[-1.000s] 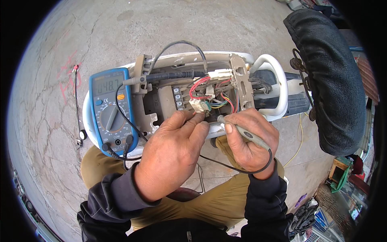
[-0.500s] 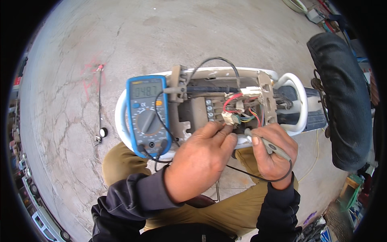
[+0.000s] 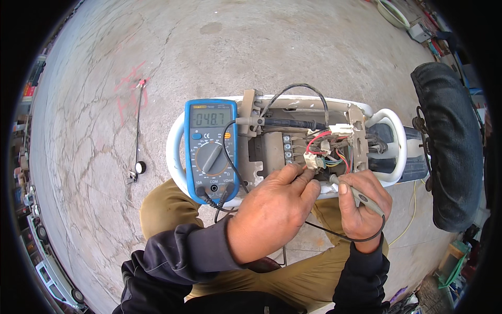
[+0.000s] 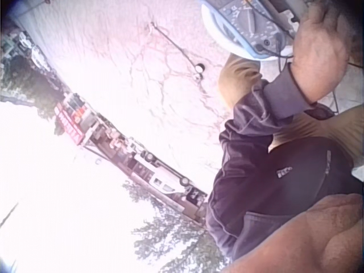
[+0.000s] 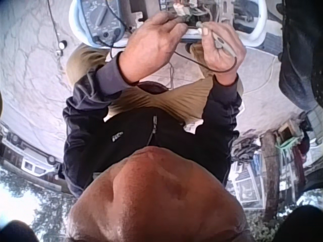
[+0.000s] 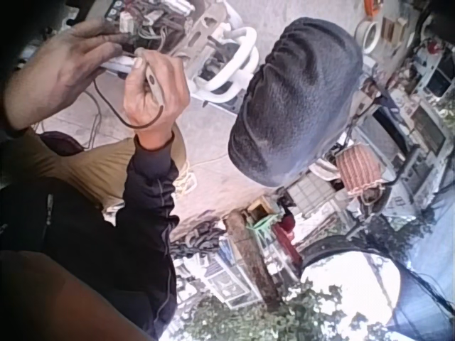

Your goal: The person uses a digital multimeter to test continuity and voltage across multiple wires and connectors in a scooter's exposed wiring harness. They probe individual wires and connector pins, observe the multimeter readings, and reposition probes to different points throughout the clip.

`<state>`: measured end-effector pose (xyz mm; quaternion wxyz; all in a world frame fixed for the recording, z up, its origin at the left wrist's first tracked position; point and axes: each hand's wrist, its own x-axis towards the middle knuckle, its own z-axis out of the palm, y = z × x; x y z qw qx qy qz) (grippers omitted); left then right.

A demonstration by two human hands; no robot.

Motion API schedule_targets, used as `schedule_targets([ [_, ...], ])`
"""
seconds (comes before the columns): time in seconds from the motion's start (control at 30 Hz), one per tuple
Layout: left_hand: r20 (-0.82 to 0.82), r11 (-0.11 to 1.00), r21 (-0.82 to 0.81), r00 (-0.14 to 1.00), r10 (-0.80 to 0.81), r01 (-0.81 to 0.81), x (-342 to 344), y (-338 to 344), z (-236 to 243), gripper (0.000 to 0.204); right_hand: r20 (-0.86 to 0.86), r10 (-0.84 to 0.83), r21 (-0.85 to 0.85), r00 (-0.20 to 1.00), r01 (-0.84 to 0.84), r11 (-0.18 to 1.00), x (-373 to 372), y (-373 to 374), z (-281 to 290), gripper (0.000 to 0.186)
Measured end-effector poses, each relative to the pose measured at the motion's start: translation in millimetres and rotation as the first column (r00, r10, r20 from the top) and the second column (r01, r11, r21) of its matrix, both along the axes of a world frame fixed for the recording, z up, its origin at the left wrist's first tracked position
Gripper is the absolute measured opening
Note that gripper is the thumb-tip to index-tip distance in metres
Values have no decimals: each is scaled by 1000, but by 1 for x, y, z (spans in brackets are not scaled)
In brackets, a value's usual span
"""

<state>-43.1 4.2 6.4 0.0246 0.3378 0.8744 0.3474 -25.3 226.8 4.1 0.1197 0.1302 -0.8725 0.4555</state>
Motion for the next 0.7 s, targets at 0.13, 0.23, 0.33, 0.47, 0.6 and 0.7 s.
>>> schedule_targets([
  [0.13, -2, 1000, 15, 1000, 2, -1, 0, 0, 0, 32, 20, -8, -5, 1000, 9, 1000, 1, 0, 1, 15],
  [0.23, -1, 1000, 10, 1000, -1, 1, 0, 0, 0, 33, 26, -5, -6, 1000, 5, 1000, 1, 0, 1, 15],
  [0.33, -5, 1000, 1, 1000, -2, 2, 0, -1, 0, 34, 8, 0, 2, 1000, 0, 1000, 1, 0, 2, 14],
  [0.47, -17, 999, -39, 999, -33, 33, 0, -2, -1, 30, 15, 2, -12, 1000, -2, 1000, 0, 0, 1, 14],
  [0.6, -12, 998, -51, 999, -43, 43, 0, -2, -1, 30, 25, 2, -14, 1000, -2, 1000, 1, 0, 1, 14],
  [0.7, 1, 1000, -14, 1000, -9, 9, 1, -1, 0, 34, 36, 3, -16, 999, -2, 1000, 1, 1, 1, 14],
])
